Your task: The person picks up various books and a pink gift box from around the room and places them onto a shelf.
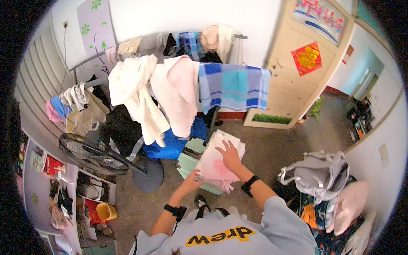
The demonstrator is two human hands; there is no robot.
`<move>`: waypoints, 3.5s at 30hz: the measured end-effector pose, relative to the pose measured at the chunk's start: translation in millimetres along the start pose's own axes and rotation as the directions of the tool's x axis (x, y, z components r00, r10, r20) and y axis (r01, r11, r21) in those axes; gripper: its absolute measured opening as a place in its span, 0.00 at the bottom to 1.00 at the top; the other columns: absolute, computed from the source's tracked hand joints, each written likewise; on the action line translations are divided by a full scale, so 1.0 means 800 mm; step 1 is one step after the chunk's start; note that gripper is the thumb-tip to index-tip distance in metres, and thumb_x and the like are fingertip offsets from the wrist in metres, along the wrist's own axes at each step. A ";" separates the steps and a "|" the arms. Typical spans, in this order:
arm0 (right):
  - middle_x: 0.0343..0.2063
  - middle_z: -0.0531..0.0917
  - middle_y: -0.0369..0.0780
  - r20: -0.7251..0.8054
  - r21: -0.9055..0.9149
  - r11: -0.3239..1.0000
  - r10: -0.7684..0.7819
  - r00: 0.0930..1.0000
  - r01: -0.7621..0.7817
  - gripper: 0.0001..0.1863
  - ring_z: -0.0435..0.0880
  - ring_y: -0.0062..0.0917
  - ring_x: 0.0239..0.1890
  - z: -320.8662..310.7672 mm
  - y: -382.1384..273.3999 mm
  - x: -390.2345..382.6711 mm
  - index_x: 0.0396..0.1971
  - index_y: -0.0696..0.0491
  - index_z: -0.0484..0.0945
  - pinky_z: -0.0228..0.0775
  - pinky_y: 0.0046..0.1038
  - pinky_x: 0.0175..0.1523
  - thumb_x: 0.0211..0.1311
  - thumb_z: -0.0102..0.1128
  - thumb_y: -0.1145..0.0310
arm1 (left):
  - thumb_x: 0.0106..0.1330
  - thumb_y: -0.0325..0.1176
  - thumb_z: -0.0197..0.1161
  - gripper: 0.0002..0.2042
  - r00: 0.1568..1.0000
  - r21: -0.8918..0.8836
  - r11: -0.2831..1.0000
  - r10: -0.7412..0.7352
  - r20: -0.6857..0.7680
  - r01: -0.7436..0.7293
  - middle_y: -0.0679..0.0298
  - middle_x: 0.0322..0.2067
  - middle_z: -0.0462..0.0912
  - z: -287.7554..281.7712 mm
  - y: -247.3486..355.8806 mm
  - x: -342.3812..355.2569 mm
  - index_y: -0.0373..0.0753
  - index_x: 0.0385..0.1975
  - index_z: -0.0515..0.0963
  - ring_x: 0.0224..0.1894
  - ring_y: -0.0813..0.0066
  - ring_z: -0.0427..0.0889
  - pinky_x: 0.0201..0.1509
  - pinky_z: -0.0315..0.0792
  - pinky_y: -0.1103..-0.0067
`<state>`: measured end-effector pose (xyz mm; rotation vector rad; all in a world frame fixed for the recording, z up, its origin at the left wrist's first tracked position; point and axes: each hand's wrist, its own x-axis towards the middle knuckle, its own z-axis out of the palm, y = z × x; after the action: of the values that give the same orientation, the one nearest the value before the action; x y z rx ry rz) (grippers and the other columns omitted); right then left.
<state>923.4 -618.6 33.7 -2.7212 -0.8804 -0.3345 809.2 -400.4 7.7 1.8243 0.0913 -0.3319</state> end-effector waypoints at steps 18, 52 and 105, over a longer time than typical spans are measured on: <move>0.53 0.64 0.51 0.245 0.019 0.965 -0.258 0.935 0.261 0.23 0.61 0.47 0.55 0.112 0.128 0.082 0.47 0.54 0.68 0.53 0.47 0.57 0.47 0.59 0.69 | 0.46 0.62 0.62 0.43 0.883 -0.076 0.904 -0.427 -0.193 0.420 0.42 0.53 0.61 0.101 -0.083 0.104 0.33 0.55 0.62 0.52 0.49 0.67 0.53 0.62 0.58; 0.42 0.72 0.41 0.829 0.556 -0.252 0.103 0.549 -0.792 0.19 0.76 0.33 0.38 0.040 -0.010 -0.077 0.44 0.48 0.64 0.73 0.43 0.39 0.56 0.45 0.53 | 0.50 0.54 0.65 0.32 0.829 -0.755 0.652 -0.460 -0.318 0.073 0.61 0.35 0.78 0.064 -0.037 -0.165 0.31 0.46 0.68 0.31 0.77 0.78 0.32 0.74 0.82; 0.31 0.75 0.50 0.040 0.739 0.361 -0.866 0.498 0.569 0.18 0.75 0.45 0.35 0.368 -1.327 0.426 0.37 0.55 0.73 0.68 0.39 0.38 0.47 0.62 0.61 | 0.63 0.39 0.54 0.23 0.128 -0.439 0.363 -0.633 -0.763 -0.822 0.53 0.47 0.73 -0.780 -0.363 -0.740 0.30 0.53 0.63 0.46 0.62 0.77 0.49 0.74 0.69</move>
<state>598.0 487.8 43.4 -1.5608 -1.9363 0.4160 286.2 341.3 48.6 0.3535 0.9209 1.1464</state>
